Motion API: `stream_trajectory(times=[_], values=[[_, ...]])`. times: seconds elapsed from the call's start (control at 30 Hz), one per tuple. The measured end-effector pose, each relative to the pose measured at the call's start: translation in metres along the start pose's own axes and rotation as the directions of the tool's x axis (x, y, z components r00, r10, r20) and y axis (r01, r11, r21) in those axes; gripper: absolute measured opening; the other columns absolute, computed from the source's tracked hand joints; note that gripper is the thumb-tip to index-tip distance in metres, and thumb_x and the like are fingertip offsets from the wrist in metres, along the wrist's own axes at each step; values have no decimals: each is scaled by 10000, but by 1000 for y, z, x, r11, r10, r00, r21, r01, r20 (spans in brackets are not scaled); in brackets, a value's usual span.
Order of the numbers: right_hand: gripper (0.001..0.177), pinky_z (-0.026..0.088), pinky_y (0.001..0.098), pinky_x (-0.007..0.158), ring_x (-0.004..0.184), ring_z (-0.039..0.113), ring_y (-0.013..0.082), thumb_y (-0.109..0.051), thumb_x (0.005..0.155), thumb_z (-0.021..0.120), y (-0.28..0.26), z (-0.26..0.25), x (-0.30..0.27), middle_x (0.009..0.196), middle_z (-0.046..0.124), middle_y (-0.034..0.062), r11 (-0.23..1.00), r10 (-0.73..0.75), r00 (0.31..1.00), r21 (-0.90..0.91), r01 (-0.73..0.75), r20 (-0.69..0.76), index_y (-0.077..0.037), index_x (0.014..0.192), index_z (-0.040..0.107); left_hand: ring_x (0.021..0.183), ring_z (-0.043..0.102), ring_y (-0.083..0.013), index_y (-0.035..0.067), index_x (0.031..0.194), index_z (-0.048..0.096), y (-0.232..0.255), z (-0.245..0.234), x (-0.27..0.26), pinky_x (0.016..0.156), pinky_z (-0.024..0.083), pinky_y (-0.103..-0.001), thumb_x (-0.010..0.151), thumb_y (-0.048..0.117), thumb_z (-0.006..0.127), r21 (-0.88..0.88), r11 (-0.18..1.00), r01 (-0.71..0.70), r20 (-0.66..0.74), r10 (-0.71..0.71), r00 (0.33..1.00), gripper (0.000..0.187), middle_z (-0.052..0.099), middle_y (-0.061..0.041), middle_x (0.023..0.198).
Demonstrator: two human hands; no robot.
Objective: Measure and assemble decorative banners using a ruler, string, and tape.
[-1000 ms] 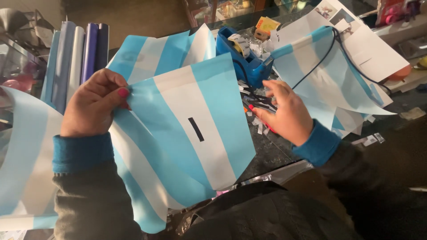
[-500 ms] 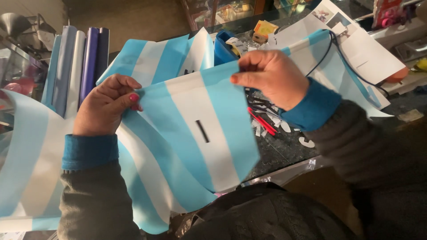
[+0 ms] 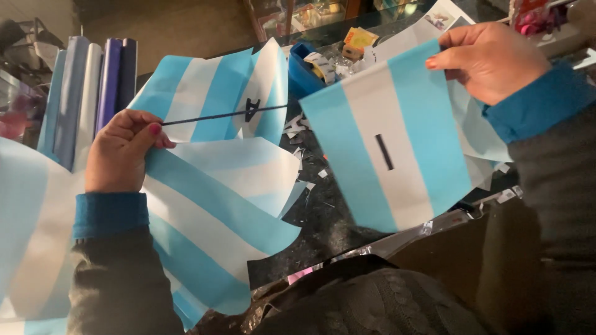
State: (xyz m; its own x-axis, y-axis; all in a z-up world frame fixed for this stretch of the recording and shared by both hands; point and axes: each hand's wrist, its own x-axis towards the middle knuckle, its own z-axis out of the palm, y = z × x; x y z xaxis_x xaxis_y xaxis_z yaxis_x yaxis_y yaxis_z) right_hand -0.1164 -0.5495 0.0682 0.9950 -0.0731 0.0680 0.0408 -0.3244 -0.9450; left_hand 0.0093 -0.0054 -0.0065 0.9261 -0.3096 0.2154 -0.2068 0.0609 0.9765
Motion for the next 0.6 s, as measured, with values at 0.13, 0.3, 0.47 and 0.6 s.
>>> stream_trajectory(times=[0.13,0.3,0.47,0.6], values=[[207,461,315,913,979,591,165,-85,1034,685,43,-54,16,1081,643,77,999,-33,999,17,34,-12,33,1200,651,856,640,-161,14,1086,618,-10,-3,6,881,571,-317,1065,-49,551,-20,999,-40,12,40,999,95,617,-63,897],[219,474,365,1007,1205,574,164,-199,1064,460,79,-133,13,1344,574,10,900,-167,983,-394,183,77,-72,1145,618,867,655,-178,9,1082,589,-16,-7,9,870,566,-319,1092,-3,535,72,997,10,-38,-7,999,57,599,-66,880],[161,458,505,1026,1112,537,232,-173,1084,582,174,-248,67,1092,496,74,996,41,999,-82,-42,-23,-34,1089,501,912,681,-181,15,1154,542,-24,-11,13,883,578,-326,1124,54,457,45,998,54,-180,-45,983,98,676,-90,976],[249,530,470,1002,1175,633,250,-193,1022,604,165,-234,69,1196,559,83,813,-21,994,-576,78,105,-34,1207,551,933,676,-218,12,1165,499,-52,-30,19,922,592,-362,1155,50,405,-164,986,-35,-231,-4,973,101,720,-188,1088]])
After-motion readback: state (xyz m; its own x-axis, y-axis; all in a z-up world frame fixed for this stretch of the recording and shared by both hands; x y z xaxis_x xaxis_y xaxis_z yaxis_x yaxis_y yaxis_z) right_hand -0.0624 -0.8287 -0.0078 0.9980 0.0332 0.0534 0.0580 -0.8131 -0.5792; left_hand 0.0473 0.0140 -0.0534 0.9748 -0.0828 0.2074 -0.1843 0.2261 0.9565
